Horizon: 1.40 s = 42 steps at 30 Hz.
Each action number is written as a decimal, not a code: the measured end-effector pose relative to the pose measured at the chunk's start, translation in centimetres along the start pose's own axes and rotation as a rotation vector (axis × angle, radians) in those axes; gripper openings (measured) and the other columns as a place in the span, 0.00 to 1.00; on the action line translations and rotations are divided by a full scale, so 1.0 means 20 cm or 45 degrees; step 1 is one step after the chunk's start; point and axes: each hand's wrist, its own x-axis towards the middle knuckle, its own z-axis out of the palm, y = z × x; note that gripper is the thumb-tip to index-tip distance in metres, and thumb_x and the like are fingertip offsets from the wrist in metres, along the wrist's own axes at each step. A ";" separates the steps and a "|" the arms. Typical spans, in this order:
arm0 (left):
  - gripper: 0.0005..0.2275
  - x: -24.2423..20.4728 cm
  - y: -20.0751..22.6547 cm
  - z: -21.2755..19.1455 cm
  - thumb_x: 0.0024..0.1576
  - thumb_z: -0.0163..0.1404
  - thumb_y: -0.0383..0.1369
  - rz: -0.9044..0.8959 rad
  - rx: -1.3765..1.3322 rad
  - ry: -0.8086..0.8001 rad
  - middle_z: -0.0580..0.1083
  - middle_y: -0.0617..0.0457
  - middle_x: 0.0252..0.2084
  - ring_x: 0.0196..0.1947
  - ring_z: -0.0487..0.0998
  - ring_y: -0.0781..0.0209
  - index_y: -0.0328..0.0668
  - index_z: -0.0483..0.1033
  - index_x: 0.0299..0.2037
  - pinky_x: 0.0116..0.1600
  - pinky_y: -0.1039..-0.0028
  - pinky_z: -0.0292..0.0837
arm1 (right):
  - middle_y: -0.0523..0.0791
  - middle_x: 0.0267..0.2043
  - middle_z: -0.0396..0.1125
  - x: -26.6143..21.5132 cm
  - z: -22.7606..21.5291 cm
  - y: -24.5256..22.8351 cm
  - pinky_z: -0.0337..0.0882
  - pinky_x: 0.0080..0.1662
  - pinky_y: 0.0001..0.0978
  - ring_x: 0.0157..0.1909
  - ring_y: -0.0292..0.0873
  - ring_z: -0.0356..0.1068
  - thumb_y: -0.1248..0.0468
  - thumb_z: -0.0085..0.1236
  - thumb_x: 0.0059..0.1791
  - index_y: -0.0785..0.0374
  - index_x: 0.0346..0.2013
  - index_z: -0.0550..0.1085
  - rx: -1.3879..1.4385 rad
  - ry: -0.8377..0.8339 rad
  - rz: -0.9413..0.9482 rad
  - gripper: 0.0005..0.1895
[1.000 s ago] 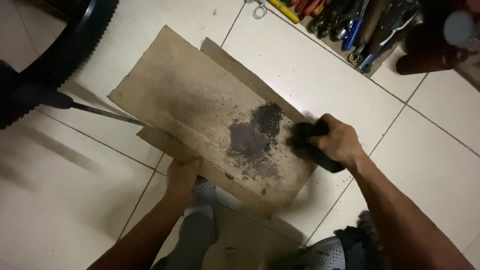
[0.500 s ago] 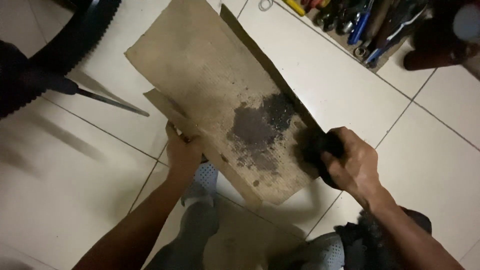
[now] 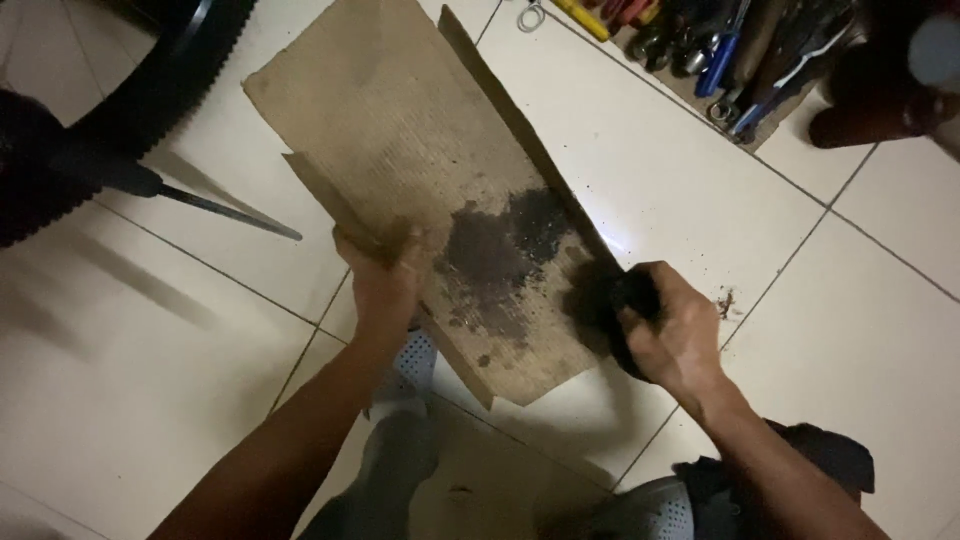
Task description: The person wipes a dark stain on a tiled floor using a black cloth and a piece of cardboard. They repeatedly rub the stain, transfer the dirt onto the cardboard, and wipe the surrounding area. The person is sitting on the floor during the task.
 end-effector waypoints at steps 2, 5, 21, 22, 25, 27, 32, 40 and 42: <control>0.45 0.03 0.00 0.00 0.60 0.52 0.49 0.152 -0.064 0.043 0.51 0.26 0.70 0.71 0.55 0.26 0.39 0.28 0.74 0.70 0.39 0.54 | 0.51 0.30 0.72 0.02 0.01 -0.14 0.73 0.38 0.50 0.37 0.60 0.75 0.63 0.62 0.38 0.57 0.44 0.77 -0.014 -0.015 0.075 0.19; 0.46 0.11 0.02 -0.02 0.60 0.60 0.45 0.432 -0.086 0.114 0.44 0.28 0.72 0.73 0.48 0.24 0.41 0.32 0.74 0.73 0.36 0.46 | 0.52 0.29 0.73 0.02 0.06 -0.24 0.73 0.37 0.50 0.37 0.61 0.75 0.65 0.62 0.38 0.57 0.41 0.77 0.057 -0.036 0.177 0.17; 0.40 0.74 0.15 -0.24 0.56 0.54 0.69 0.578 0.457 0.153 0.67 0.36 0.63 0.63 0.68 0.35 0.40 0.70 0.63 0.65 0.48 0.64 | 0.59 0.34 0.74 0.05 0.49 -0.78 0.72 0.38 0.57 0.43 0.69 0.74 0.62 0.62 0.41 0.58 0.44 0.75 0.447 -0.090 0.545 0.17; 0.40 0.73 0.16 -0.24 0.56 0.54 0.69 0.578 0.458 0.151 0.67 0.36 0.63 0.63 0.68 0.35 0.40 0.70 0.63 0.65 0.48 0.64 | 0.59 0.34 0.74 0.03 0.53 -0.79 0.72 0.38 0.57 0.43 0.69 0.74 0.62 0.62 0.41 0.58 0.44 0.75 0.447 -0.089 0.547 0.17; 0.44 0.69 0.17 -0.25 0.54 0.52 0.72 0.527 0.514 0.023 0.67 0.33 0.62 0.63 0.67 0.33 0.38 0.69 0.64 0.64 0.46 0.64 | 0.61 0.32 0.73 -0.02 0.64 -0.82 0.72 0.36 0.58 0.39 0.71 0.74 0.65 0.62 0.42 0.63 0.42 0.74 0.451 -0.034 0.443 0.15; 0.45 0.67 0.14 -0.25 0.51 0.53 0.73 0.549 0.557 0.078 0.56 0.30 0.68 0.66 0.63 0.30 0.36 0.70 0.62 0.68 0.44 0.60 | 0.58 0.32 0.72 -0.04 0.69 -0.81 0.70 0.35 0.56 0.39 0.70 0.73 0.63 0.61 0.43 0.60 0.41 0.72 0.427 -0.062 0.468 0.14; 0.50 0.13 0.40 -0.07 0.50 0.47 0.71 0.592 0.825 -0.013 0.49 0.12 0.67 0.67 0.50 0.12 0.21 0.67 0.63 0.66 0.28 0.43 | 0.56 0.33 0.72 -0.06 0.69 -0.82 0.71 0.35 0.55 0.40 0.69 0.73 0.64 0.59 0.44 0.61 0.43 0.71 0.410 -0.082 0.428 0.14; 0.30 0.41 0.11 0.15 0.57 0.44 0.59 0.533 1.064 -0.408 0.75 0.39 0.52 0.56 0.73 0.35 0.43 0.76 0.57 0.59 0.42 0.64 | 0.55 0.35 0.69 -0.02 0.58 -0.82 0.70 0.39 0.57 0.43 0.66 0.73 0.60 0.61 0.45 0.58 0.46 0.70 0.380 -0.115 0.357 0.17; 0.17 0.48 0.03 0.21 0.52 0.46 0.40 0.616 1.131 -0.207 0.52 0.65 0.18 0.21 0.52 0.69 0.53 0.49 0.18 0.28 0.69 0.43 | 0.45 0.54 0.72 0.09 0.29 -0.92 0.72 0.56 0.43 0.55 0.48 0.72 0.55 0.58 0.44 0.50 0.58 0.69 0.367 -0.822 0.689 0.26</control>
